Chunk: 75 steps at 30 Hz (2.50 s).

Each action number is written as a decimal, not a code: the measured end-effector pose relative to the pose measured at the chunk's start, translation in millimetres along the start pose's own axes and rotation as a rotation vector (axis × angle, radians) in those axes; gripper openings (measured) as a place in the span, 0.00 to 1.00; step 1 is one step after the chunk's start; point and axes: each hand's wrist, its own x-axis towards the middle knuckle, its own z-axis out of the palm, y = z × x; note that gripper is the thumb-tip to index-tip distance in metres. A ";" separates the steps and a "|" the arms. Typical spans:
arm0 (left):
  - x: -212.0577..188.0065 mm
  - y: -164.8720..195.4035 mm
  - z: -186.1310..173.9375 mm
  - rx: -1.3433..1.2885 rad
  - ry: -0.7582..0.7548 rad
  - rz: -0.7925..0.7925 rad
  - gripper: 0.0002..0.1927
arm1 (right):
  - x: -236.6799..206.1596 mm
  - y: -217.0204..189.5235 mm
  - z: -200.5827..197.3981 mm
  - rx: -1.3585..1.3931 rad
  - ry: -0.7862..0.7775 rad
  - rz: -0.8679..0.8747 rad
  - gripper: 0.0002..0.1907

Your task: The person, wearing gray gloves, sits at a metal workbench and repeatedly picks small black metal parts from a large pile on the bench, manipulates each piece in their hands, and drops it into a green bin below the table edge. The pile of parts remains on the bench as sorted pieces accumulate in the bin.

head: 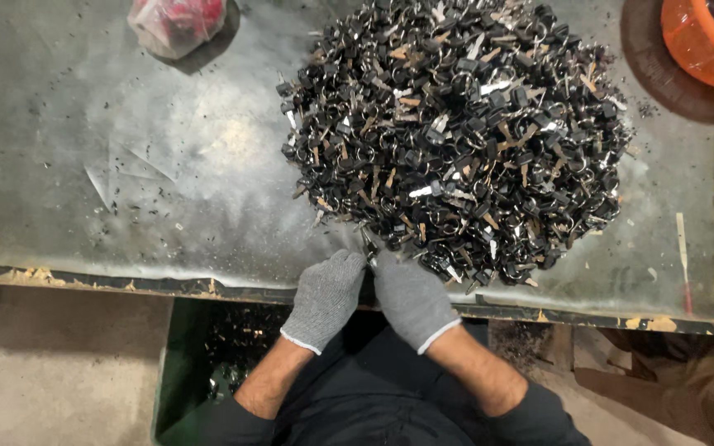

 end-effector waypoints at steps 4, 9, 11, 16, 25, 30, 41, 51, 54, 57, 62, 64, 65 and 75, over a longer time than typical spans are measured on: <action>-2.1 0.3 -1.3 -0.065 0.070 -0.022 0.08 | 4.6 10.4 -5.9 0.170 -0.199 0.011 0.18; -1.1 6.7 0.9 0.017 -0.016 -0.098 0.07 | 0.7 11.2 4.5 -0.020 -0.108 0.028 0.16; 1.1 7.6 1.2 0.020 0.001 -0.120 0.12 | -1.3 12.9 10.2 0.099 -0.059 0.068 0.15; 0.3 9.1 -1.6 -0.106 0.096 -0.126 0.21 | -16.7 5.3 20.6 -0.114 0.128 -0.090 0.20; 4.4 10.4 -14.3 -0.121 0.027 -0.078 0.21 | 3.0 -1.8 0.1 0.100 -0.194 -0.030 0.33; 3.4 10.7 -13.0 -0.077 0.033 -0.122 0.22 | 0.9 5.5 10.0 0.033 -0.015 0.006 0.21; -7.4 6.9 5.4 0.043 0.098 -0.222 0.07 | -17.6 19.9 14.0 0.040 -0.057 -0.028 0.23; -11.3 8.1 4.5 -0.058 0.136 -0.151 0.04 | -3.7 9.2 10.5 0.050 -0.074 -0.039 0.16; -11.0 8.9 3.2 -0.062 0.173 -0.086 0.03 | -1.9 13.4 3.7 0.328 -0.094 -0.207 0.26; -8.9 9.0 0.6 -0.036 0.115 -0.134 0.08 | -3.1 11.2 3.0 -0.048 -0.068 0.075 0.21; -8.4 7.8 0.2 -0.082 0.176 -0.074 0.04 | -5.1 15.2 4.7 0.134 -0.153 0.014 0.22; -8.2 6.3 3.2 -0.075 0.225 -0.070 0.03 | -5.2 20.4 5.1 0.131 -0.115 -0.006 0.22; -8.6 5.6 4.5 -0.046 0.230 -0.079 0.04 | -6.2 21.2 6.7 0.063 -0.091 0.022 0.20; -17.8 -5.5 -82.3 0.332 -0.490 -0.396 0.06 | -19.8 36.4 22.7 0.176 -0.018 0.060 0.16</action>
